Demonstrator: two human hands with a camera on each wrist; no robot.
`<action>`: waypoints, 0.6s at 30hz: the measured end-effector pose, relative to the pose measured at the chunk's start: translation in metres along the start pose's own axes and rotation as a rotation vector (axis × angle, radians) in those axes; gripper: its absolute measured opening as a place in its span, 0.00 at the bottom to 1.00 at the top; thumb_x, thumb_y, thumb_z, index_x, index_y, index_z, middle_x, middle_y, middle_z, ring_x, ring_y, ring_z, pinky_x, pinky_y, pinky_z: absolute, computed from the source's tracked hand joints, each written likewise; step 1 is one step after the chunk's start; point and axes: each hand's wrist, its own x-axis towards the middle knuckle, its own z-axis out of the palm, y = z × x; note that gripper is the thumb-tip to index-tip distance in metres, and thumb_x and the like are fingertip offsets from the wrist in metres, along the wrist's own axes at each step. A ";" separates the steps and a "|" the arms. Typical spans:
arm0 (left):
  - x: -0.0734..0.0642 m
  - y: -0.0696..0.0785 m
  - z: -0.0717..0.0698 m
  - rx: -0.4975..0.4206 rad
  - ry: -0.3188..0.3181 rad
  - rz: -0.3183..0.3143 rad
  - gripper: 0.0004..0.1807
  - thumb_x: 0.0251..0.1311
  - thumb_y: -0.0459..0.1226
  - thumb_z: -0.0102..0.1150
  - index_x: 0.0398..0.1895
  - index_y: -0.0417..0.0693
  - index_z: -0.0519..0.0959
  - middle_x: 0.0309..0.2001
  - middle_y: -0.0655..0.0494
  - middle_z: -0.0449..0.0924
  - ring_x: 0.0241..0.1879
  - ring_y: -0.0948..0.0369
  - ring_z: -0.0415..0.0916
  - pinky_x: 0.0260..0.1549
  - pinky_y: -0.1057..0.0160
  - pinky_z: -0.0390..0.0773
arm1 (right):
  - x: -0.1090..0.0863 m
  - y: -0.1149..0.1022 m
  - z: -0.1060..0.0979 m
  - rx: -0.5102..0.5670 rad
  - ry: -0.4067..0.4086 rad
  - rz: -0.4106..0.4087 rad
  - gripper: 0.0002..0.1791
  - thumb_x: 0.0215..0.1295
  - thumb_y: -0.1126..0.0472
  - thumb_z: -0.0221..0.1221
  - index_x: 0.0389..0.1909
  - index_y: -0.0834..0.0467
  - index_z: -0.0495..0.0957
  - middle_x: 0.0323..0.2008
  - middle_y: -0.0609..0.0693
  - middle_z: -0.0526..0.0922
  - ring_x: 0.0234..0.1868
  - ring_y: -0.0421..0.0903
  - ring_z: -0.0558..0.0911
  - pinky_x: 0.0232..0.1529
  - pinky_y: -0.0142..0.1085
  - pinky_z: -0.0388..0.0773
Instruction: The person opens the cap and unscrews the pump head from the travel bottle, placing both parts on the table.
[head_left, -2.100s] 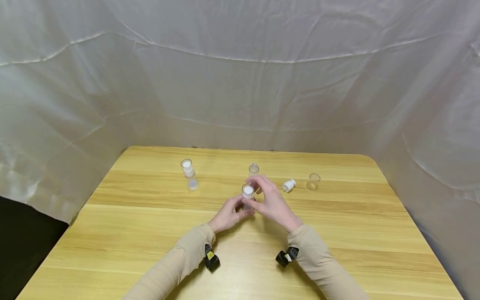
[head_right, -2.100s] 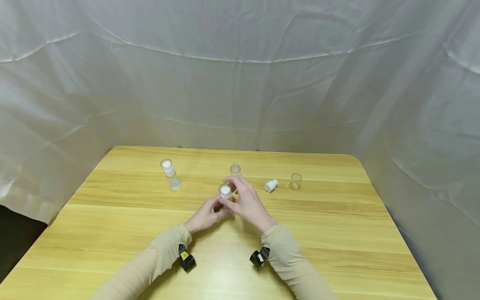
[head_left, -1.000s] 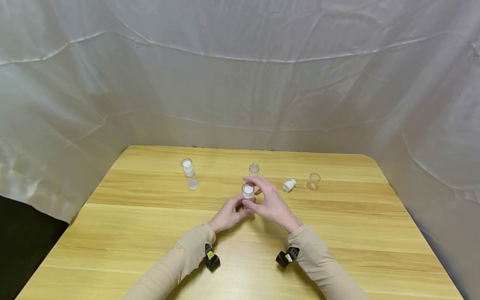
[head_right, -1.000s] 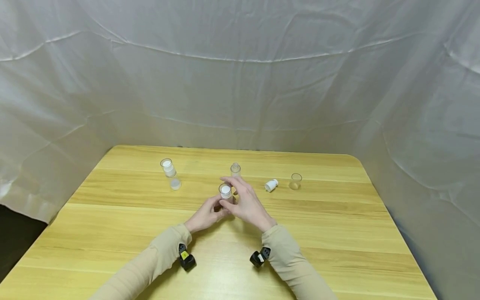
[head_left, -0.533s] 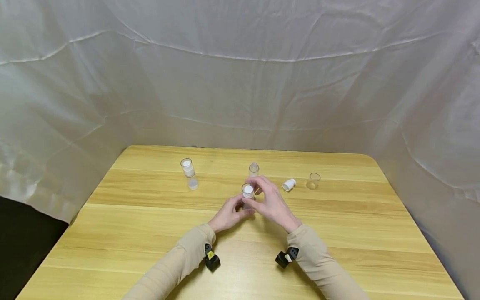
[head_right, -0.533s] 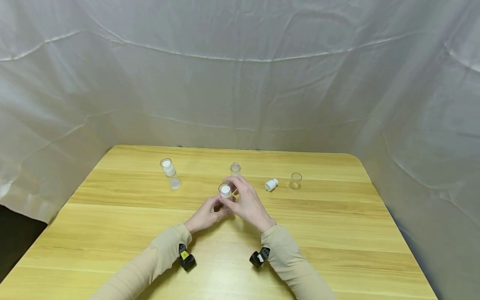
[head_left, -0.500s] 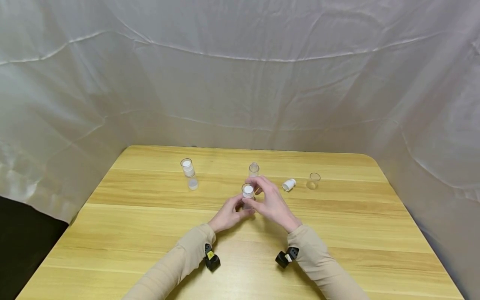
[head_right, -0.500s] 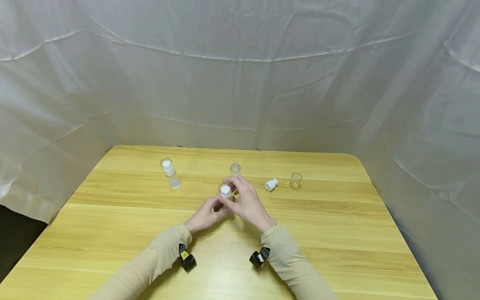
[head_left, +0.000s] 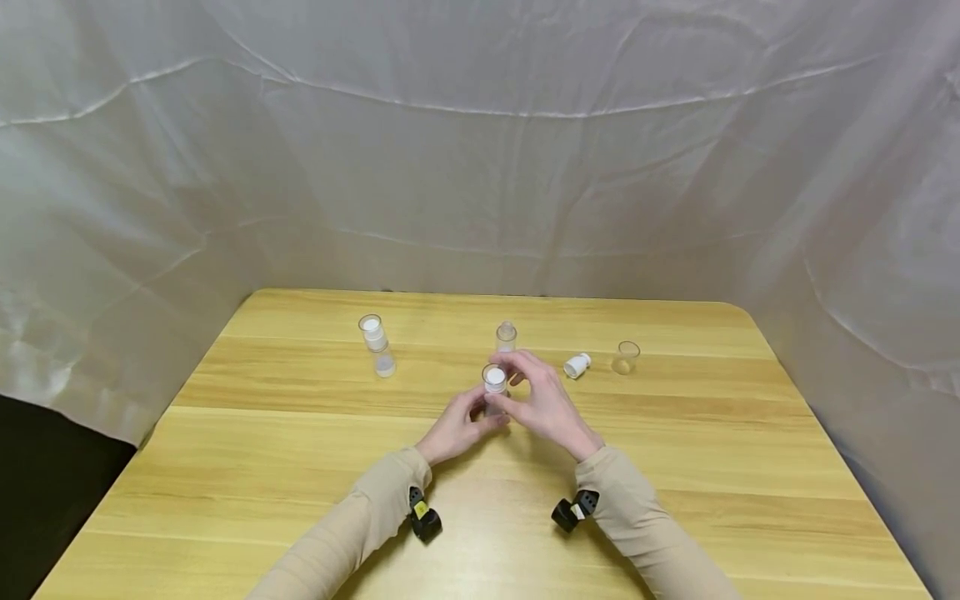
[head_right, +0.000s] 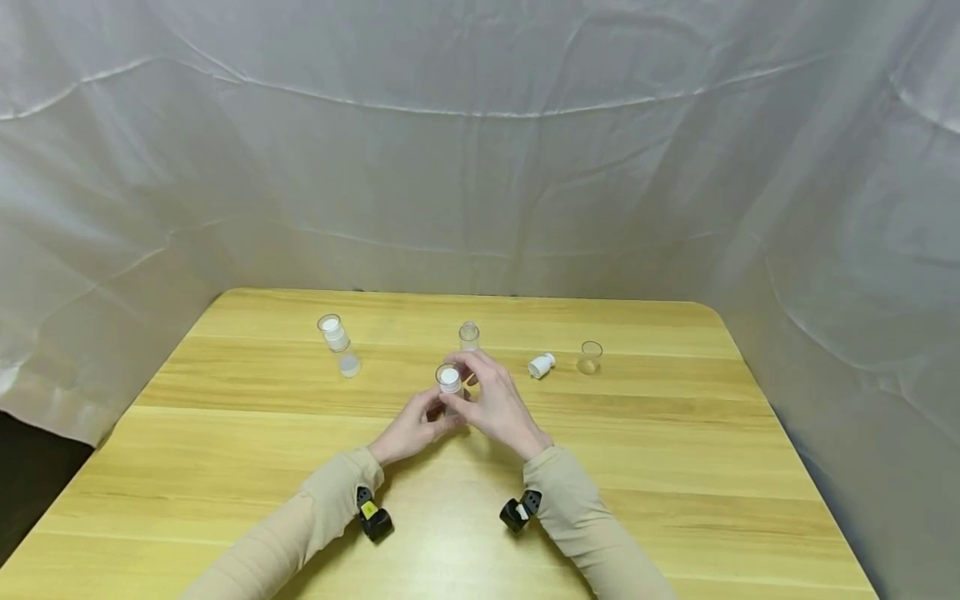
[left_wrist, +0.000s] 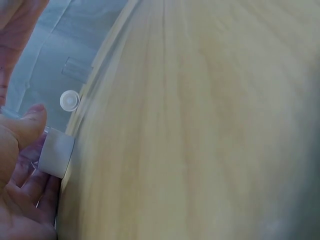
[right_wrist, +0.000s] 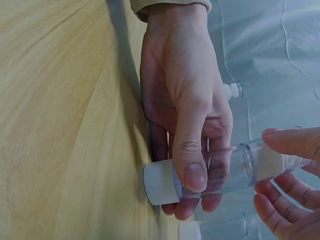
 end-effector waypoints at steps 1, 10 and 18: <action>0.000 -0.001 0.000 0.008 0.003 0.005 0.26 0.65 0.37 0.63 0.66 0.39 0.72 0.64 0.41 0.78 0.64 0.45 0.76 0.67 0.44 0.74 | 0.000 0.000 0.000 0.001 -0.001 -0.002 0.26 0.55 0.67 0.73 0.55 0.64 0.78 0.48 0.56 0.85 0.45 0.49 0.83 0.46 0.38 0.86; -0.002 0.001 -0.003 -0.035 -0.006 -0.060 0.24 0.66 0.36 0.63 0.64 0.44 0.74 0.61 0.45 0.81 0.63 0.48 0.76 0.69 0.45 0.72 | 0.002 -0.002 0.000 0.025 -0.055 -0.028 0.28 0.56 0.70 0.70 0.60 0.65 0.76 0.55 0.59 0.84 0.51 0.52 0.84 0.48 0.42 0.86; -0.002 0.001 -0.003 -0.031 -0.006 -0.042 0.24 0.65 0.35 0.63 0.64 0.40 0.74 0.60 0.42 0.81 0.63 0.46 0.77 0.69 0.44 0.73 | 0.002 -0.002 0.002 0.004 -0.047 -0.006 0.29 0.54 0.68 0.73 0.57 0.64 0.75 0.48 0.57 0.83 0.48 0.50 0.82 0.46 0.42 0.86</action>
